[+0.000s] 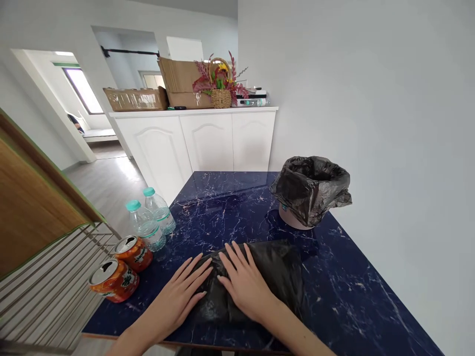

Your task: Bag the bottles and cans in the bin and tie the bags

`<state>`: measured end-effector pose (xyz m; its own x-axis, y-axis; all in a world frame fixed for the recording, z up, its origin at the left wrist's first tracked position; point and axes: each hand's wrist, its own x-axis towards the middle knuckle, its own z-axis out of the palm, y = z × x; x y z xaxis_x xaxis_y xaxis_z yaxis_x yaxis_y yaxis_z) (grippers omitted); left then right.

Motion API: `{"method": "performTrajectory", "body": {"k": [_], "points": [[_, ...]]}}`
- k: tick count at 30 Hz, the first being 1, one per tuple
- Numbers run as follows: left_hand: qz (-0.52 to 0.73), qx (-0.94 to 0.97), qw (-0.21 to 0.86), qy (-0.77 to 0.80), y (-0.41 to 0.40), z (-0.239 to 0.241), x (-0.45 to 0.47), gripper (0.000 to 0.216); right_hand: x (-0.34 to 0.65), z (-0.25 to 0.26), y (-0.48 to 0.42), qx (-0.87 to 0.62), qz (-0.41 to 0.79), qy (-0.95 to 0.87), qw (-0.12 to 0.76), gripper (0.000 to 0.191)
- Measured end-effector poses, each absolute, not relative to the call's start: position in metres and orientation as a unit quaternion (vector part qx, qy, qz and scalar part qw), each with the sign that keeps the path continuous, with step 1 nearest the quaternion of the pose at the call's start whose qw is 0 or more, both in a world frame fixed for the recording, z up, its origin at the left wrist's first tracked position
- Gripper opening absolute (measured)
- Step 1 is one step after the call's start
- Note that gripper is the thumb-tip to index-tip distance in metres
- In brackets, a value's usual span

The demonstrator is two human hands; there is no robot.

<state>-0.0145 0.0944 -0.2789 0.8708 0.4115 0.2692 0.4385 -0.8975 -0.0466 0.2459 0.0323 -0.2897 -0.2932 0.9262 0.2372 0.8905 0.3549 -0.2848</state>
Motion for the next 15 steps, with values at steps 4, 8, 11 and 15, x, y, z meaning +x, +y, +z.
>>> {"method": "performTrajectory", "body": {"k": [4, 8, 11, 15], "points": [[-0.108, -0.964, 0.016, -0.243, 0.109, -0.29, -0.023, 0.067, 0.273, -0.312, 0.055, -0.581, 0.081, -0.791, 0.175, 0.063], [-0.103, -0.966, -0.011, -0.237, 0.114, -0.286, -0.035, 0.065, 0.319, -0.331, 0.061, -0.604, 0.075, -0.777, 0.163, 0.062], [-0.105, -0.967, -0.016, -0.23, 0.111, -0.285, -0.046, 0.066, 0.351, -0.343, 0.057, -0.642, 0.055, -0.747, 0.166, 0.06], [-0.121, -0.959, -0.014, -0.256, 0.099, -0.285, -0.065, 0.068, 0.339, -0.339, 0.039, -0.685, 0.026, -0.704, 0.186, 0.059]]}}
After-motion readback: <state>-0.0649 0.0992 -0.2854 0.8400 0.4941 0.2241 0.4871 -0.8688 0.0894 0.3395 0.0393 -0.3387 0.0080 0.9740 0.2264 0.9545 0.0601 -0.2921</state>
